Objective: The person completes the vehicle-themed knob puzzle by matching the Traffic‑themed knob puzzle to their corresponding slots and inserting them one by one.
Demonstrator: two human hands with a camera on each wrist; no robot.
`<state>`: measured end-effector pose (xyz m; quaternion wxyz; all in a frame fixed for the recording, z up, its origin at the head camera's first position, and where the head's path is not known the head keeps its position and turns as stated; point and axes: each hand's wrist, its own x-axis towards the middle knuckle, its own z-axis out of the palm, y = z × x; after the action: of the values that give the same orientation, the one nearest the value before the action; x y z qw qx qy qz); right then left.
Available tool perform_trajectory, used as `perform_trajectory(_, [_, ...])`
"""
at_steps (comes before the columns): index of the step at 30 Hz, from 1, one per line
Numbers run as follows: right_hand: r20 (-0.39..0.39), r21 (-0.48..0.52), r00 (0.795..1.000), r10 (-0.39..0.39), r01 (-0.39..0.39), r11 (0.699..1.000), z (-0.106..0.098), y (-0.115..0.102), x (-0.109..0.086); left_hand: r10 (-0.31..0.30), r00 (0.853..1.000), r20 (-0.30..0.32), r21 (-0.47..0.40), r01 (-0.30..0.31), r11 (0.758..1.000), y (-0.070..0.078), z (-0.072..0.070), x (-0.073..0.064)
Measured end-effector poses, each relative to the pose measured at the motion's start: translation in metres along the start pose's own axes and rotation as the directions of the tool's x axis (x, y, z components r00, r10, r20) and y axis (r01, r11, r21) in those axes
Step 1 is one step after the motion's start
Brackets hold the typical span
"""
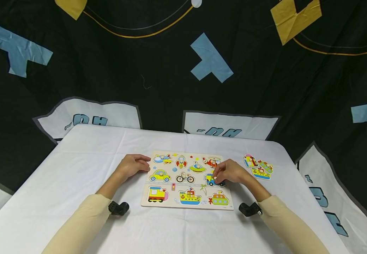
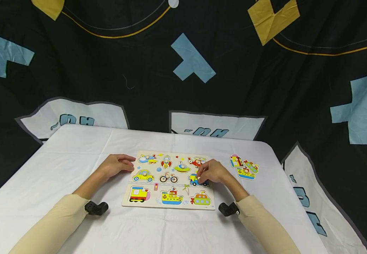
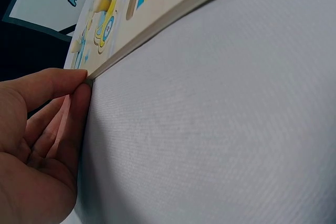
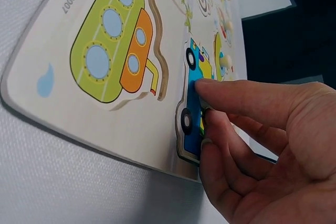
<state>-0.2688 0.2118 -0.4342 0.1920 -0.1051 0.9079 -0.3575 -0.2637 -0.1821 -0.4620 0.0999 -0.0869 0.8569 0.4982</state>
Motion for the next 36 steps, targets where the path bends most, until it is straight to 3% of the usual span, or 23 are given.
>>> perform_trajectory(36, [0.050,0.075,0.998,-0.043,0.039,0.996,-0.0026,0.0091,0.0020,0.015,1.000,0.008,-0.021,-0.015,1.000,0.0014,-0.0004,-0.0007])
